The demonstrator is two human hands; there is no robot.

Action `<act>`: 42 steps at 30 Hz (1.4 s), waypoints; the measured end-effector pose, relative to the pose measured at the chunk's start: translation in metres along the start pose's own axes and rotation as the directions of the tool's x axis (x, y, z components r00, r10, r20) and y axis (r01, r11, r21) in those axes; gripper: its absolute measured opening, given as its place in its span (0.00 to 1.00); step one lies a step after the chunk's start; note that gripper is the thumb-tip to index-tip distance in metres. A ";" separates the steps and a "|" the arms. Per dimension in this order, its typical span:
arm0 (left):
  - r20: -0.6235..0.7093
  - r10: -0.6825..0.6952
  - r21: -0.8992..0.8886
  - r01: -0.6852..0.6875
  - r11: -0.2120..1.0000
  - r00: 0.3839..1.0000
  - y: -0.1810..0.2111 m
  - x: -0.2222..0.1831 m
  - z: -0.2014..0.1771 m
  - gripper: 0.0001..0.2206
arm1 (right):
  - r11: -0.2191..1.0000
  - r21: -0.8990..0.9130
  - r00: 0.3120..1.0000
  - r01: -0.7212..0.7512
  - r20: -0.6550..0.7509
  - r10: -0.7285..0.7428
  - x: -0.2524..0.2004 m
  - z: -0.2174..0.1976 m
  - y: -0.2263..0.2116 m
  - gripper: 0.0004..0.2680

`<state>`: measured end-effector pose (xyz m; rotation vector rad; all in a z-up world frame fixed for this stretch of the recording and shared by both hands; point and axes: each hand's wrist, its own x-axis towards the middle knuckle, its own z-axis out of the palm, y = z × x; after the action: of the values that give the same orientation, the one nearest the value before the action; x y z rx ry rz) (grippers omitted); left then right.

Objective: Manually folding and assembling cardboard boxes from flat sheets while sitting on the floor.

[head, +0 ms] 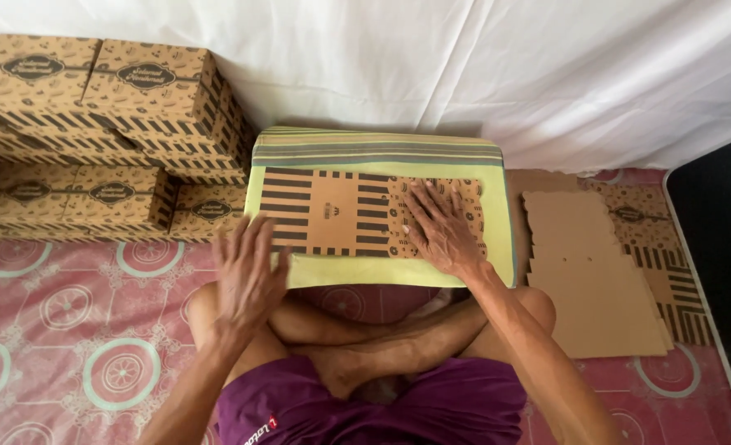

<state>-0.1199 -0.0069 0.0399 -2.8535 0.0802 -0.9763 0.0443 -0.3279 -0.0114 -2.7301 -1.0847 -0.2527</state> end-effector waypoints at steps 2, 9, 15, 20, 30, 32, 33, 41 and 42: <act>0.325 -0.153 -0.181 0.220 0.958 0.933 0.024 0.032 0.001 0.23 | 0.999 -0.019 0.999 0.039 -0.014 -0.039 0.001 -0.004 0.000 0.22; 0.257 -0.028 -0.200 0.082 0.976 0.966 0.123 0.069 0.085 0.26 | 0.999 0.004 0.999 0.041 -0.019 -0.041 -0.001 0.001 0.000 0.21; 0.421 0.057 -0.274 0.067 0.959 0.905 0.115 0.063 0.103 0.28 | 0.998 0.046 0.998 0.053 -0.019 -0.053 0.000 -0.003 0.002 0.21; 0.400 -0.011 -0.011 0.016 1.000 0.916 0.044 0.035 0.104 0.31 | 0.994 0.070 0.997 0.081 -0.017 -0.080 0.000 -0.016 -0.002 0.20; 0.437 -0.124 -0.164 0.215 0.963 0.891 -0.009 0.035 0.068 0.29 | 0.999 -0.045 0.998 -0.009 0.058 0.012 -0.014 -0.013 0.025 0.21; 0.363 -0.114 -0.150 0.179 0.972 0.925 0.018 0.057 0.066 0.33 | 0.999 -0.044 1.000 -0.007 -0.023 0.006 -0.016 -0.008 0.023 0.20; 0.362 -0.112 -0.156 0.178 0.972 0.926 0.039 0.067 0.072 0.33 | 0.999 -0.049 1.000 -0.011 -0.021 0.010 -0.017 -0.007 0.024 0.20; 0.325 0.076 -0.394 0.062 0.917 0.943 0.145 0.092 0.120 0.29 | 0.998 0.025 0.997 -0.061 0.055 0.060 -0.018 -0.011 0.026 0.22; 0.330 0.081 -0.396 0.060 0.916 0.940 0.140 0.095 0.117 0.29 | 0.997 0.028 0.996 -0.067 0.059 0.065 -0.020 -0.011 0.027 0.22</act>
<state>0.0251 -0.1421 -0.0130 -3.3480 0.2944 -0.4879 0.0474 -0.3630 -0.0083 -2.7571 -1.0020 -0.1465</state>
